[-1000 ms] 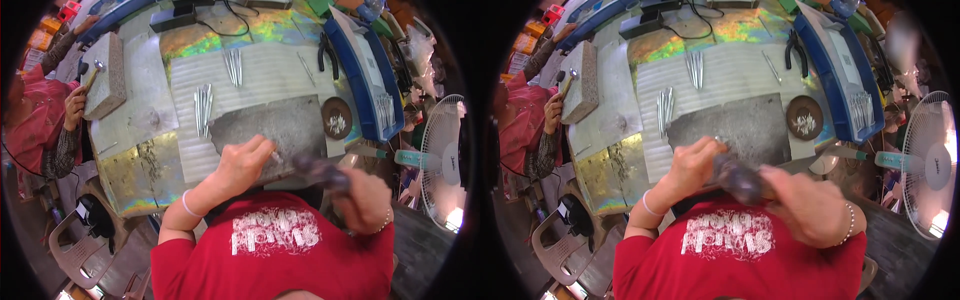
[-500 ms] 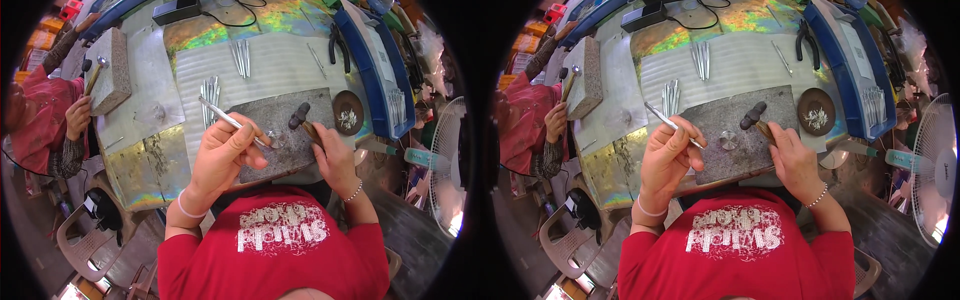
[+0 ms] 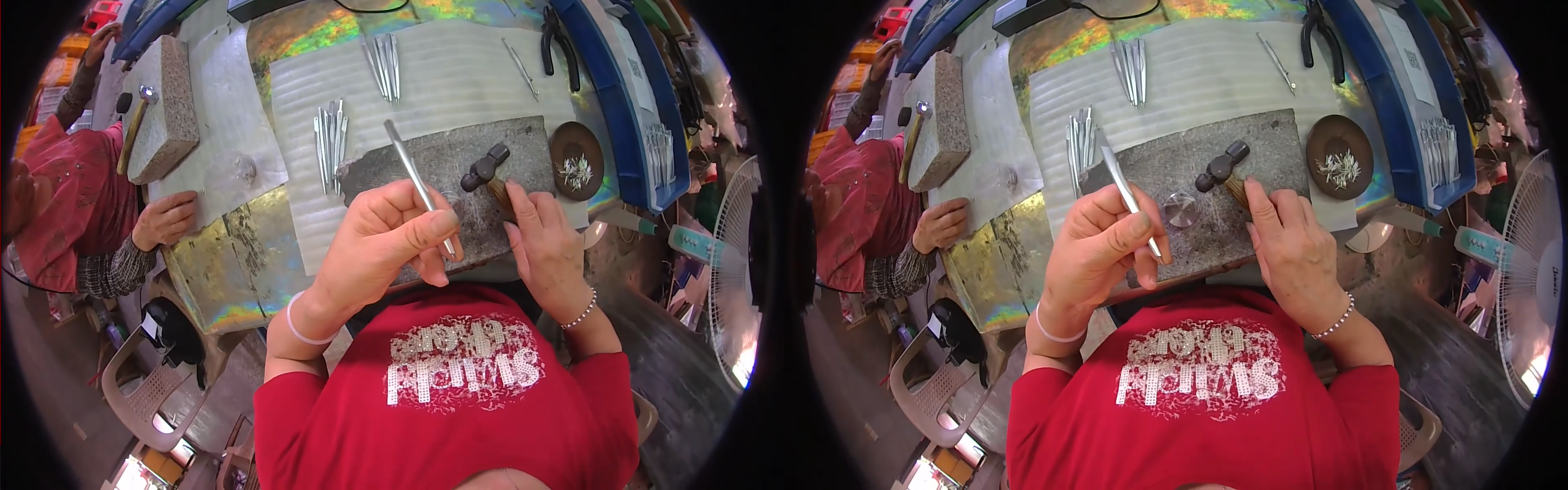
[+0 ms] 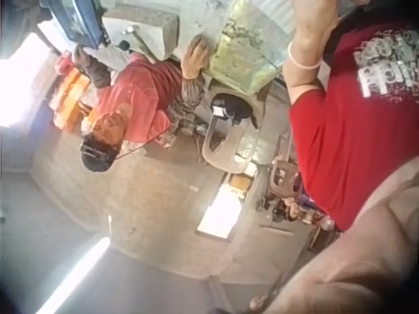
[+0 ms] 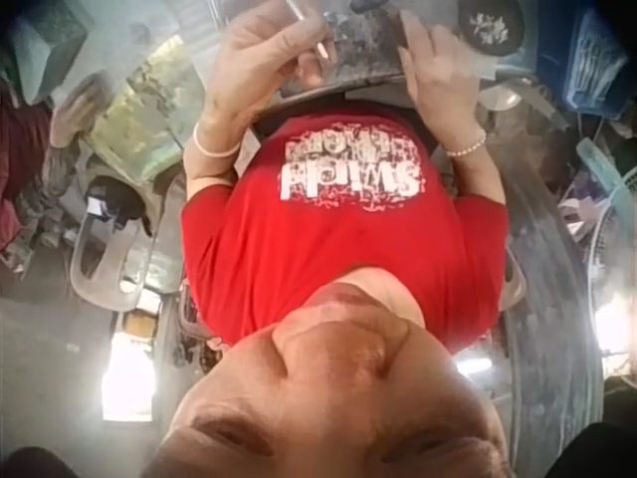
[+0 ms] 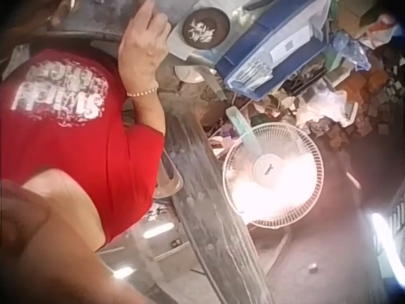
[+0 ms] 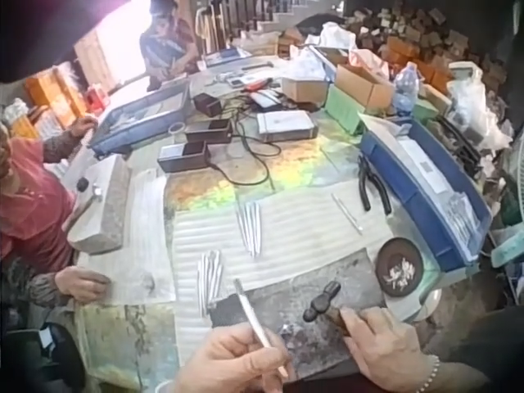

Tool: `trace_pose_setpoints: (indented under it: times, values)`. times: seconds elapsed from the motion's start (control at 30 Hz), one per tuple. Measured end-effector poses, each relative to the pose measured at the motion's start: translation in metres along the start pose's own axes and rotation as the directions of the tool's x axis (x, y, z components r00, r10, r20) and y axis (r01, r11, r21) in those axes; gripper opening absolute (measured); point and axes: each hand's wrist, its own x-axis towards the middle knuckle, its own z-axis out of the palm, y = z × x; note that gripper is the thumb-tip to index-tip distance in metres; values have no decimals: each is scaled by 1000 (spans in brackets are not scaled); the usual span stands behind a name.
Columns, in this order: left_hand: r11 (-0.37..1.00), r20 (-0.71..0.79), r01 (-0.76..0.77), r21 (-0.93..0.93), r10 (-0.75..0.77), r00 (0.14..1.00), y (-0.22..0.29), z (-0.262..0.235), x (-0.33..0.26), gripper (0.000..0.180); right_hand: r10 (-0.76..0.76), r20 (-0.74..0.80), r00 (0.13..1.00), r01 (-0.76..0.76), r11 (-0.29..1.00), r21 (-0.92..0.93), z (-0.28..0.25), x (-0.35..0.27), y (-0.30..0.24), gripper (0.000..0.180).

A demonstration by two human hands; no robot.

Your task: Assembling small metal components by hammering pins into metal strips at a workbench.

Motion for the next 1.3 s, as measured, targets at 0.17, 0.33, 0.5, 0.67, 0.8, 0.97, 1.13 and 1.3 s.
trace_pose_setpoints:
  times: [0.17,0.33,0.5,0.67,0.8,0.97,1.13,1.3]
  values:
    - [999,10,45,-15,-45,999,-5,1,2,19,-91,-154,984,115,981,157,-4,0,-3,43]
    - [998,1,48,-38,-48,999,-11,3,0,19,-77,-106,991,130,706,697,-10,1,-25,30]
    - [996,-35,13,-89,-16,999,-16,7,-4,13,-71,28,997,10,491,871,-8,6,-39,22]
    - [995,-52,-51,-82,47,998,-21,5,-10,13,-82,59,995,-14,472,882,-4,6,-39,19]
    - [994,-60,-20,-107,14,998,-26,3,-11,14,-86,9,996,33,473,880,3,5,-40,17]
    - [961,-101,-156,-228,137,985,-46,1,-10,13,2,-5,1000,4,412,911,8,4,-45,16]
    - [931,-125,-211,-299,181,975,-64,8,-10,12,123,-19,992,-3,172,985,29,4,-39,14]
    - [918,-102,-228,-325,206,973,-70,12,-12,15,146,-89,985,81,58,995,33,4,-38,13]
